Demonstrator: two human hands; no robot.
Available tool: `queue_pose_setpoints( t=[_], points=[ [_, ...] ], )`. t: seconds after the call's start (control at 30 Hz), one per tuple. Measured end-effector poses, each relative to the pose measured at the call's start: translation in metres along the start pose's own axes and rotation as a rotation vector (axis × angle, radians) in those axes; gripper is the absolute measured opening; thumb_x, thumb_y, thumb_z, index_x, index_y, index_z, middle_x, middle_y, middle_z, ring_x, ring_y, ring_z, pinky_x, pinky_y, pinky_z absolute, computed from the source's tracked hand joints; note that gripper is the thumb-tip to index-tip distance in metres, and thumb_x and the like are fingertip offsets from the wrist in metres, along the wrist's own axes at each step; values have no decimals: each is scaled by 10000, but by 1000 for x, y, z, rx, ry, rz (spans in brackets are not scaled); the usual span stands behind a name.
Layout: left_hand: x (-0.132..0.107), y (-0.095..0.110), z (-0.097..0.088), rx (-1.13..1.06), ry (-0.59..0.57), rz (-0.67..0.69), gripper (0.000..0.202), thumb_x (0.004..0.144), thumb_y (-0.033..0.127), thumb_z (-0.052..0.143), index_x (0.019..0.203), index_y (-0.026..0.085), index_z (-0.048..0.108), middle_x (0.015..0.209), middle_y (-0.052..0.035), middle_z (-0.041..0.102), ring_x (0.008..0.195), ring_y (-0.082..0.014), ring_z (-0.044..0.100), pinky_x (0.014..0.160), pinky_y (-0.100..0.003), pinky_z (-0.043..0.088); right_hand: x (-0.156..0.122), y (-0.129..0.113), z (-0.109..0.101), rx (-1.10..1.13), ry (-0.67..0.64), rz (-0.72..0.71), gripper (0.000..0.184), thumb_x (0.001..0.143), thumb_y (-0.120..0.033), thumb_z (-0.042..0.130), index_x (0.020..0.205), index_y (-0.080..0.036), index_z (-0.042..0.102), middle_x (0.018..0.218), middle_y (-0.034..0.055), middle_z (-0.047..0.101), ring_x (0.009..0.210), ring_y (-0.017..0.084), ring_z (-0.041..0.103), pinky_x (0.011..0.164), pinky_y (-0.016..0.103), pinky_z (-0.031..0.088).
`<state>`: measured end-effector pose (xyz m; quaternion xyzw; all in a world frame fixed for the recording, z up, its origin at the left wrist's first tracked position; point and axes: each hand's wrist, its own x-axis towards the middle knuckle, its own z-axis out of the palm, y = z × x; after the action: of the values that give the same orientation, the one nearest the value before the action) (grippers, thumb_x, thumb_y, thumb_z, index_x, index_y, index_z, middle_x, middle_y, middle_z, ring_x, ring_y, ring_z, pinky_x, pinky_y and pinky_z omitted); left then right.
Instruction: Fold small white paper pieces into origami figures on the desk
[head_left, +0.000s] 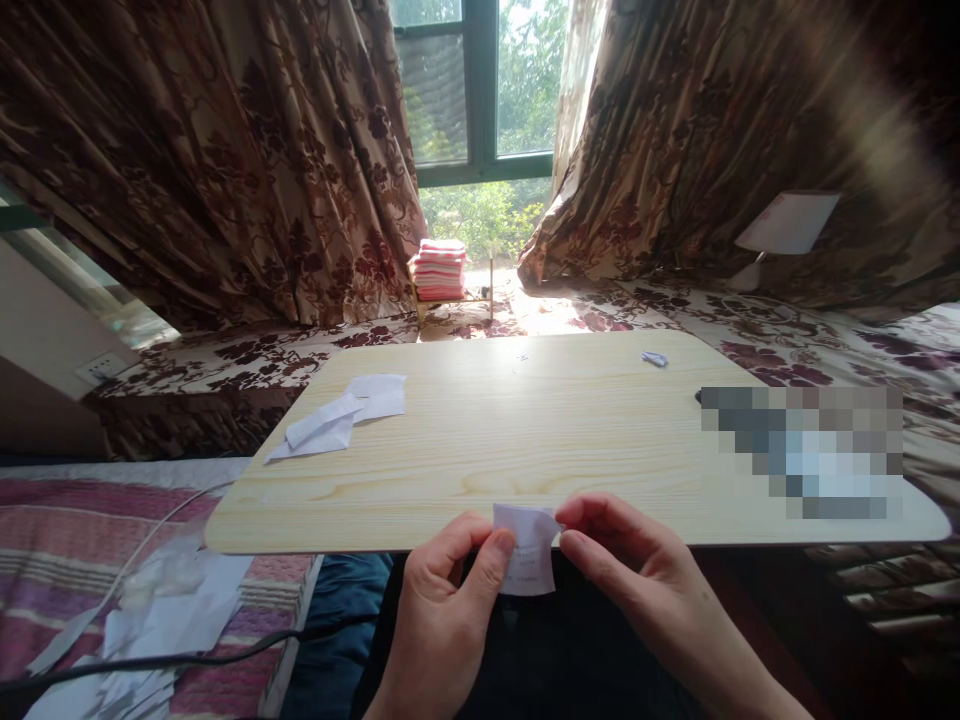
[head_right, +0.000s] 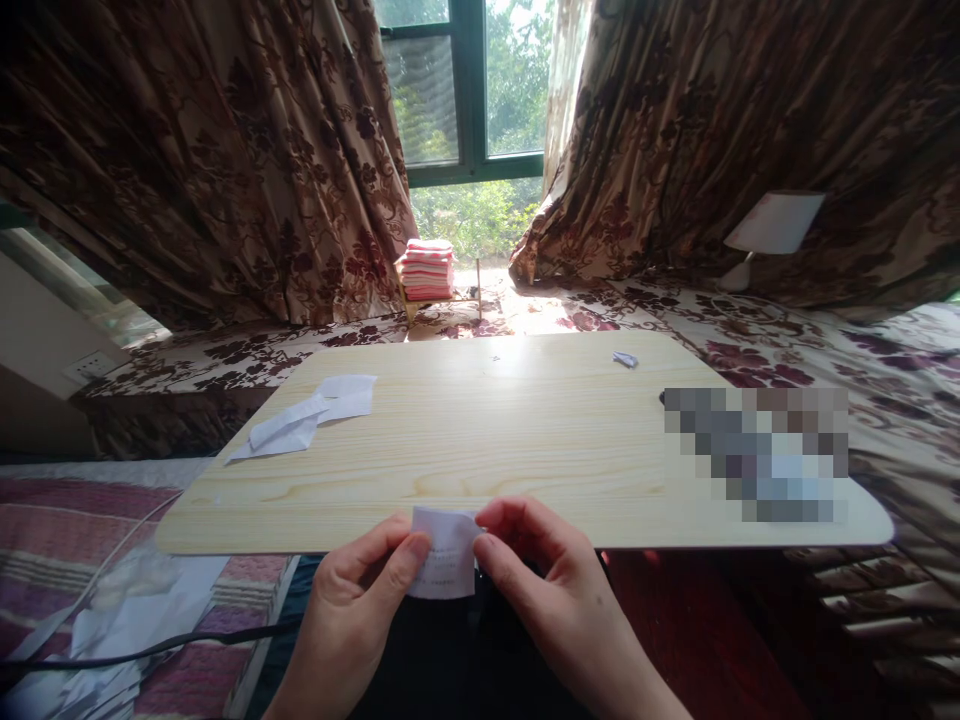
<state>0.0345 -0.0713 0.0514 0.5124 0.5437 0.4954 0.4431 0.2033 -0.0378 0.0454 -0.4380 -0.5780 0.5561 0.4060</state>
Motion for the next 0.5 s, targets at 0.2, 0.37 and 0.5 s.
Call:
queue_pose_setpoints(
  t=[0.2, 0.37, 0.5],
  points=[
    [0, -1, 0, -30, -12, -8, 242, 854, 333, 582, 715, 152, 662, 680, 6, 586, 654, -122, 500, 600, -191, 398, 1, -7, 2, 103, 55, 71, 203, 785, -408, 661, 824, -209, 658, 687, -25, 594, 646, 110, 536, 613, 193, 462],
    [1, 2, -1, -38, -33, -21, 245, 856, 345, 577, 816, 150, 719, 692, -7, 613, 677, -137, 532, 615, -198, 413, 2, -6, 2, 118, 50, 87, 209, 788, -418, 657, 827, -212, 658, 644, -37, 542, 629, 109, 489, 620, 204, 435],
    [2, 5, -1, -51, -21, -31, 250, 844, 351, 588, 823, 147, 732, 688, -13, 618, 667, -139, 526, 608, -200, 413, 5, 0, -3, 136, -38, 110, 237, 817, -446, 621, 837, -210, 640, 619, -39, 504, 630, 115, 457, 591, 211, 392]
  ],
)
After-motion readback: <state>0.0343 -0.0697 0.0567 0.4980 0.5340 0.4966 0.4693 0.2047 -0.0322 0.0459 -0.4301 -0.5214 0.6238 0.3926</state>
